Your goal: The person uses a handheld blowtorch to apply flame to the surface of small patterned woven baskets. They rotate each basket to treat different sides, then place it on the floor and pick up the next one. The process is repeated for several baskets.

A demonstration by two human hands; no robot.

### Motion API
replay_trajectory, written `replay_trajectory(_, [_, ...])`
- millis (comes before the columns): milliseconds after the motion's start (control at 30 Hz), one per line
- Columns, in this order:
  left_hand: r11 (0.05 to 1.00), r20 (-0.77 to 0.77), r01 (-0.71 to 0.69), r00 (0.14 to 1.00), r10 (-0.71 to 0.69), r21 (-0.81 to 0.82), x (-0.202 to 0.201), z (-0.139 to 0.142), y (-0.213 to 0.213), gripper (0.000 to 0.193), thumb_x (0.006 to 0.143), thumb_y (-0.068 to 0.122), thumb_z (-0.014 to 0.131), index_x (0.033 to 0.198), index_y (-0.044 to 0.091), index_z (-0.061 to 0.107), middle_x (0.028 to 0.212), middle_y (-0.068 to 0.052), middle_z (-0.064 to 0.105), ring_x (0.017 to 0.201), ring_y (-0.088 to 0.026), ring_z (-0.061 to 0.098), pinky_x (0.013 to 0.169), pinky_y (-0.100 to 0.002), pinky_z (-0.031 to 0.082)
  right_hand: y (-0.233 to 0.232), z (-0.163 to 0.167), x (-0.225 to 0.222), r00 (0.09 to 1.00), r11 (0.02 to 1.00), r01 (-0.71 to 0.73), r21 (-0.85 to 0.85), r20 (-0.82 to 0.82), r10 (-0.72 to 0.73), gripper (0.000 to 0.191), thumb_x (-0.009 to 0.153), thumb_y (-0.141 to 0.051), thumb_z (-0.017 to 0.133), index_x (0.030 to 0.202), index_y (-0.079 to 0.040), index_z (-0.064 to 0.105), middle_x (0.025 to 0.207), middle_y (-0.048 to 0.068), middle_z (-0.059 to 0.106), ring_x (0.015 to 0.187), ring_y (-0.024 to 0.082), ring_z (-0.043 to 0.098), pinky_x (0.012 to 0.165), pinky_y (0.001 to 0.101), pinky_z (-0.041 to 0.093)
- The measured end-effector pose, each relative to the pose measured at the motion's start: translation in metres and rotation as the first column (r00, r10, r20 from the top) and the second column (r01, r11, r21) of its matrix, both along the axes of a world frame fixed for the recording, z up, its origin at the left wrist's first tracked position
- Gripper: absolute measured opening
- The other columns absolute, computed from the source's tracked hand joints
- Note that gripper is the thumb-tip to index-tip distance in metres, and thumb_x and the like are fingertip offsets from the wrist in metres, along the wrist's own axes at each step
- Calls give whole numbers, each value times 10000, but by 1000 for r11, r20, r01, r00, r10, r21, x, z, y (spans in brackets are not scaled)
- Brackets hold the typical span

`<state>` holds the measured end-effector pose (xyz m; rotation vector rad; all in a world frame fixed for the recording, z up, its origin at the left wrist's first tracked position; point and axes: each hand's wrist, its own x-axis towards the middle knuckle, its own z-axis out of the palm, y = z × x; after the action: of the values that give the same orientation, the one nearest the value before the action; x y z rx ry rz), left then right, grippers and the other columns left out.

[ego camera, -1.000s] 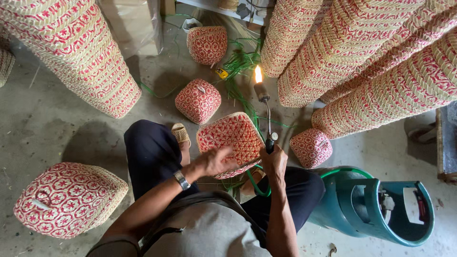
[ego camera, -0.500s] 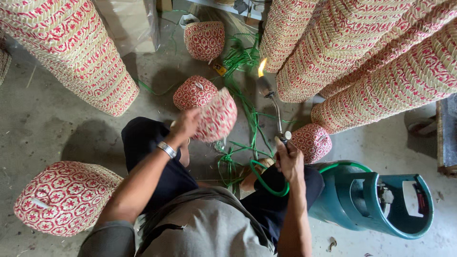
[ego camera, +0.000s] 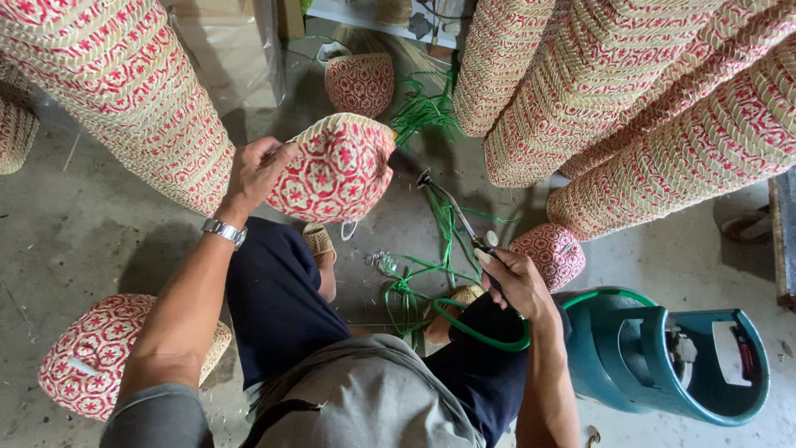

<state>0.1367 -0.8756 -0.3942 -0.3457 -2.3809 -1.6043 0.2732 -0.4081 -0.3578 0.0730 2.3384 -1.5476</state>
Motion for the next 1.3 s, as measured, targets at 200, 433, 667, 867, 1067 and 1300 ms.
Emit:
replay_trajectory(200, [996, 12, -13, 1000, 12, 89, 6, 7, -20, 366, 1038, 349, 701, 879, 19, 696, 694, 60, 579, 635, -27, 463, 561, -227, 364, 0, 7, -3, 998, 999, 42, -5, 52, -42, 376, 1009, -348, 592, 799, -43, 657, 568, -1, 558, 422, 73, 491, 377, 249, 401])
replay_trajectory(433, [977, -9, -55, 998, 58, 208, 3, 3, -28, 354, 1058, 317, 718, 854, 29, 697, 705, 76, 553, 657, -16, 437, 586, -229, 340, 1, 13, 5, 989, 992, -125, -22, -82, 123, 415, 1017, -345, 608, 748, -29, 635, 567, -4, 556, 424, 64, 507, 379, 251, 404])
replay_trajectory(667, [911, 25, -69, 998, 65, 406, 7, 1, -39, 371, 1051, 286, 715, 757, 73, 637, 708, 79, 574, 644, -6, 437, 596, -229, 328, -5, 16, 0, 1000, 1000, 8, 10, 1, -8, 403, 1016, -334, 581, 752, -34, 638, 546, 13, 542, 404, 80, 483, 375, 256, 386])
replay_trajectory(867, [978, -46, -68, 996, 79, 197, 7, 6, -38, 365, 1061, 278, 741, 817, 15, 670, 708, 51, 562, 654, -32, 451, 592, -253, 351, -13, 30, 6, 987, 991, -130, -3, -95, 129, 367, 1008, -317, 620, 771, -38, 645, 589, -17, 558, 433, 54, 493, 384, 239, 392])
replay_trajectory(1067, [999, -139, -25, 990, 22, -23, 4, 17, -46, 315, 1020, 292, 747, 909, -2, 720, 742, 21, 660, 664, -48, 558, 591, -243, 425, -13, 36, -4, 996, 995, -93, 41, 13, 93, 334, 998, -329, 606, 823, -54, 681, 607, -14, 601, 435, 56, 505, 385, 238, 403])
replay_trajectory(1300, [844, 55, -73, 997, 52, 531, 9, 3, -57, 296, 1043, 288, 763, 905, 30, 714, 846, -3, 685, 727, -78, 567, 695, -252, 435, -1, 23, 2, 997, 996, -72, -46, 15, 72, 373, 1014, -335, 603, 819, -25, 674, 626, -1, 601, 442, 67, 515, 379, 240, 414])
